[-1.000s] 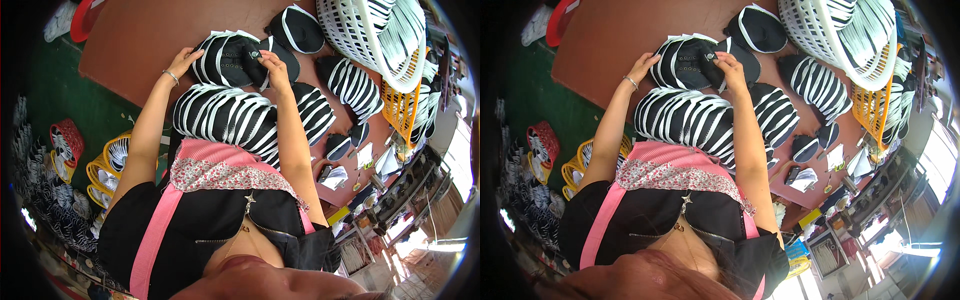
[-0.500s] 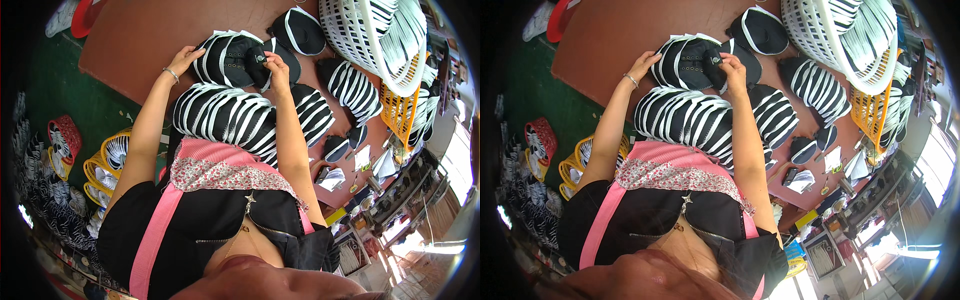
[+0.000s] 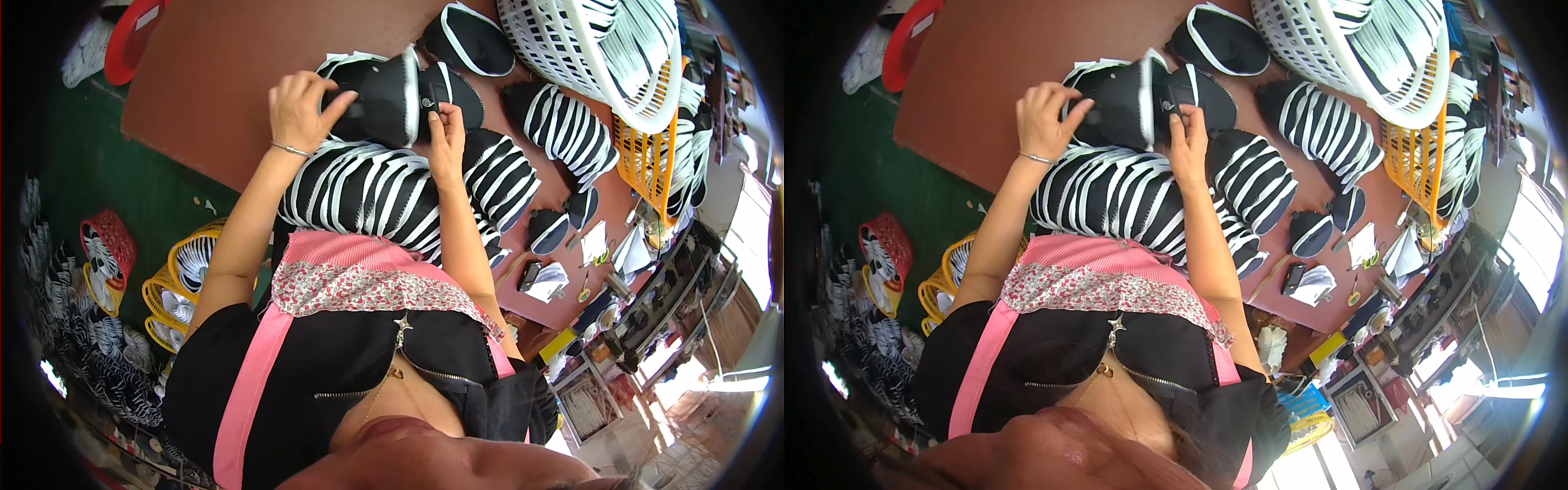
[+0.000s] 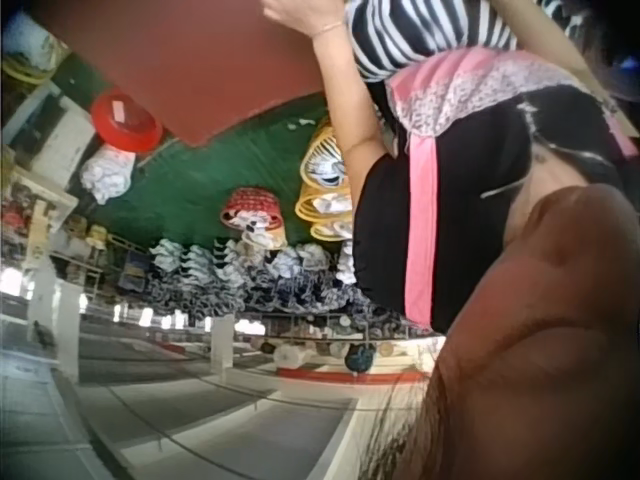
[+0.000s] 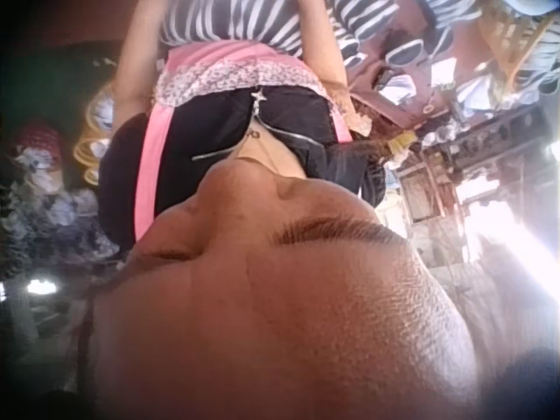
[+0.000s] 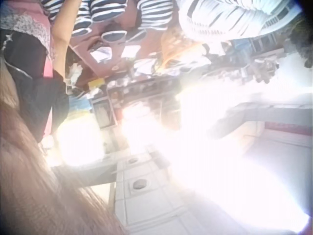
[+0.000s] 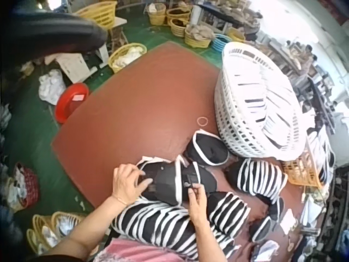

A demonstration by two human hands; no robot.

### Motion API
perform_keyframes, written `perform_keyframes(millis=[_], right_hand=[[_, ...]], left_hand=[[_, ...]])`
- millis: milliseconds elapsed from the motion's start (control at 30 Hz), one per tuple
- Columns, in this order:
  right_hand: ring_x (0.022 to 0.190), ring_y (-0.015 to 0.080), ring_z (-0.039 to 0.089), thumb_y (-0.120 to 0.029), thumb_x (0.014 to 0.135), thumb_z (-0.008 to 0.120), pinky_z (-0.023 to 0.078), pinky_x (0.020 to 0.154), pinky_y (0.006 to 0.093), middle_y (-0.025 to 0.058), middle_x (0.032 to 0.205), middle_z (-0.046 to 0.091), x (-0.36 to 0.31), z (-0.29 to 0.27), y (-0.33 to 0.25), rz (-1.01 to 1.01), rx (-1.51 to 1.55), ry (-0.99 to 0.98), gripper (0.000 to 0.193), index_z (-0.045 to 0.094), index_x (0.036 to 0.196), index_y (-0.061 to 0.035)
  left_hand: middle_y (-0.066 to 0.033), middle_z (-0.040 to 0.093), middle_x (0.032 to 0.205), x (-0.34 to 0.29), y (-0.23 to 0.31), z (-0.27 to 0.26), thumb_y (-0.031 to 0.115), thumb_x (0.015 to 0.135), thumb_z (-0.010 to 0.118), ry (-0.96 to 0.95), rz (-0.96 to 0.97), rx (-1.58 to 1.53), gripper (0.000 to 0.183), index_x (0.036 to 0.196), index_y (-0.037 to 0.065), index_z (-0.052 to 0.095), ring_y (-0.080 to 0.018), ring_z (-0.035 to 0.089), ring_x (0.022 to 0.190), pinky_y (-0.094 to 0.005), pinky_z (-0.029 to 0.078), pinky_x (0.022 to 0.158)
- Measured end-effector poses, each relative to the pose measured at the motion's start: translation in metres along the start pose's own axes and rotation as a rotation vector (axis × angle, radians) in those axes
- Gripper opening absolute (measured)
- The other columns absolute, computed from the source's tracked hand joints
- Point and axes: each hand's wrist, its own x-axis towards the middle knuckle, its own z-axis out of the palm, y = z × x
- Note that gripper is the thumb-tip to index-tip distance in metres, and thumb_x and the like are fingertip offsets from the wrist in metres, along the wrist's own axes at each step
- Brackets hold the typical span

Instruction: Organizing and counting shoe components, then recording the count on a clipboard.

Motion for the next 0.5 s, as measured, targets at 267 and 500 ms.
perform_keyframes(millis=[267, 500], right_hand=[[0.098, 0.0118, 0.064, 0.007, 0.101, 0.046, 0.05, 0.088, 0.0241, 0.0087, 0.109, 0.068, -0.034, 0.004, -0.021, 0.012, 0.266, -0.081, 0.022, 0.051, 0.121, -0.0004], [0.116, 0.0182, 0.06, -0.012, 0.101, 0.059, 0.045, 0.104, 0.0347, 0.012, 0.124, 0.064, -0.052, -0.007, -0.061, 0.138, 0.975, -0.04, 0.035, 0.048, 0.133, -0.0028]], left_hand=[[-0.0166, 0.071, 0.101, -0.034, 0.086, -0.006, 0.021, 0.088, 0.081, -0.144, -0.071, -0.829, 0.048, 0.121, -0.003, 0.056, -0.0229, 0.07, 0.094, -0.032, 0.053, 0.084], [-0.013, 0.062, 0.122, -0.053, 0.101, -0.021, -0.002, 0.093, 0.069, -0.267, -0.027, -1.122, 0.049, 0.136, -0.002, 0.046, -0.0165, 0.062, 0.11, -0.03, 0.051, 0.094]])
